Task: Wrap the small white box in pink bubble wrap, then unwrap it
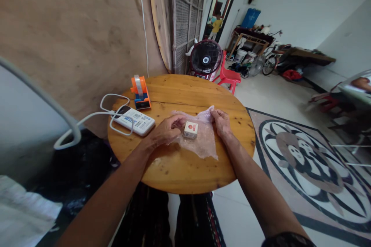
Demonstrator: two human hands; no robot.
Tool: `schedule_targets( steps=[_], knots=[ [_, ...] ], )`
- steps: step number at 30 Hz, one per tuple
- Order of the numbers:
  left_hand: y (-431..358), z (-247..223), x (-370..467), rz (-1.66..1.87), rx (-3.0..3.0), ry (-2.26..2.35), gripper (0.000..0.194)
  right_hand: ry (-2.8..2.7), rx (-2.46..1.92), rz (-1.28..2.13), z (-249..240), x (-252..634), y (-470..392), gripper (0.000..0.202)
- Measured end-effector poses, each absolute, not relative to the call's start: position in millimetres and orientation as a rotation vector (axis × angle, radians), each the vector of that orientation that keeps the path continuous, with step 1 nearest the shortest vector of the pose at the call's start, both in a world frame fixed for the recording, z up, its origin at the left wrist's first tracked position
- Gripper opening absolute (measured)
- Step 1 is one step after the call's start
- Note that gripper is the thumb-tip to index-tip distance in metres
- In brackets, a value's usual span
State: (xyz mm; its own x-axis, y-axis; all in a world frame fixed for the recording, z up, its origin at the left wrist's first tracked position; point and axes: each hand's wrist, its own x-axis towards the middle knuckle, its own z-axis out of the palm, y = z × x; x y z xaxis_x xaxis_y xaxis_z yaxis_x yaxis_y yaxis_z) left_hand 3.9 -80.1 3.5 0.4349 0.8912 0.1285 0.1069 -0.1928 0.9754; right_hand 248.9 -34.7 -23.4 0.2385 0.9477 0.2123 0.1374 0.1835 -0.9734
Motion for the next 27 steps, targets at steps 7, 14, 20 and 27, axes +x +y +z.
schedule_targets(
  steps=[7,14,20,27],
  knots=[
    [-73,-7,-4,0.796,1.665,0.788,0.074,-1.195,-1.235,0.823,-22,248,-35,0.047],
    [-72,-12,-4,0.701,1.769,0.854,0.093,-1.166,-1.271,0.786,-22,250,-35,0.041],
    [-76,-7,0,0.719,1.798,0.939,0.098,-1.110,-1.280,0.780,-22,254,-34,0.033],
    [-75,-9,0,0.717,1.812,0.948,0.095,-1.074,-1.085,0.697,25,257,-74,0.020]
  ],
)
